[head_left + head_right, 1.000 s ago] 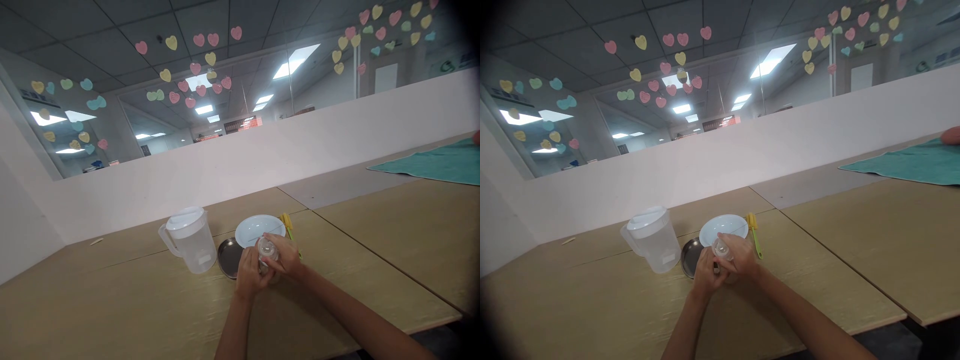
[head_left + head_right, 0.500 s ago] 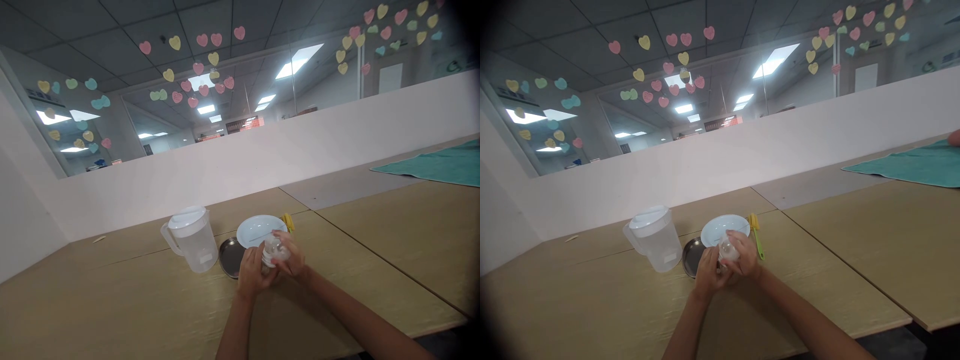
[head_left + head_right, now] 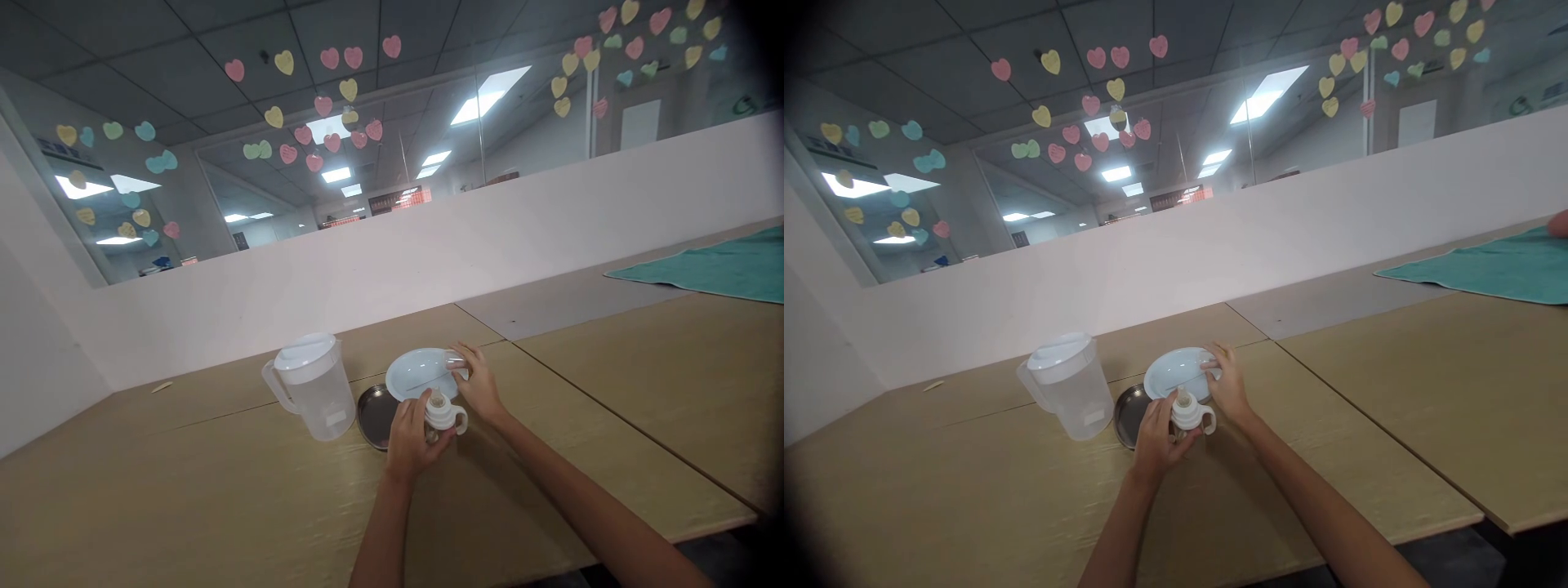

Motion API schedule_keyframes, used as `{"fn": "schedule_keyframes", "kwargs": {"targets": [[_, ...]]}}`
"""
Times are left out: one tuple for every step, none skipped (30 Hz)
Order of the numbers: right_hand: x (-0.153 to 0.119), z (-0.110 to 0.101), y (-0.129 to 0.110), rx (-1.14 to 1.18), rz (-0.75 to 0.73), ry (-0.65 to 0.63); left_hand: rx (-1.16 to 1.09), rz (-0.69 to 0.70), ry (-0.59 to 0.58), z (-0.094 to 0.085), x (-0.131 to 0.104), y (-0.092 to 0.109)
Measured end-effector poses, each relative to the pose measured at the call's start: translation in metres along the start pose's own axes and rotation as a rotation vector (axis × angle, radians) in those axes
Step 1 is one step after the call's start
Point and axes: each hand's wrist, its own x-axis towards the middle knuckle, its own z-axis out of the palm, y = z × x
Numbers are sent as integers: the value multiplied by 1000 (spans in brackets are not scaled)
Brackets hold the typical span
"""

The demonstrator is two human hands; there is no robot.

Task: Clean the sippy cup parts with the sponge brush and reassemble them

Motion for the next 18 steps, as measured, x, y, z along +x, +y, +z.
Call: {"fn": "schedule_keyframes", "kwargs": {"targets": [[-1,2,2,38,6,-18,4,-4,3,0,0,0],[-2,4,3,68,9,-36,8,-4,7,0,0,0],[-3,6,3,92,11,-57,12,-3,10,0,0,0],[-4,8,4,110,11,-76,15,-4,13,0,0,0],[-5,10,4,123,13,-94,17,-5,15,0,0,0],[-6,11,5,134,19,-108,17,-9,13,0,0,0],[-7,12,6,142,32,-118,16,-15,10,0,0,0],[-8,13,6,149,49,-128,14,-21,6,0,0,-1],[-8,13,7,153,68,-138,13,-27,3,0,0,-1],[-8,13,8,155,88,-147,12,-31,1,1,0,-2],[-8,13,8,155,104,-158,13,-32,2,1,-1,-2],[-8,12,9,152,113,-168,16,-33,3,1,-1,-3],[-8,12,9,144,113,-179,19,-34,3,2,-1,-3],[-8,11,10,131,107,-190,22,-35,3,2,-1,-3],[-8,11,10,116,97,-201,24,-37,3,2,-1,-3],[-8,11,10,97,89,-213,25,-39,3,2,-1,-3],[-8,11,10,78,83,-226,25,-44,2,1,-1,-3],[-8,11,9,59,79,-236,23,-50,1,0,0,-2]]}}
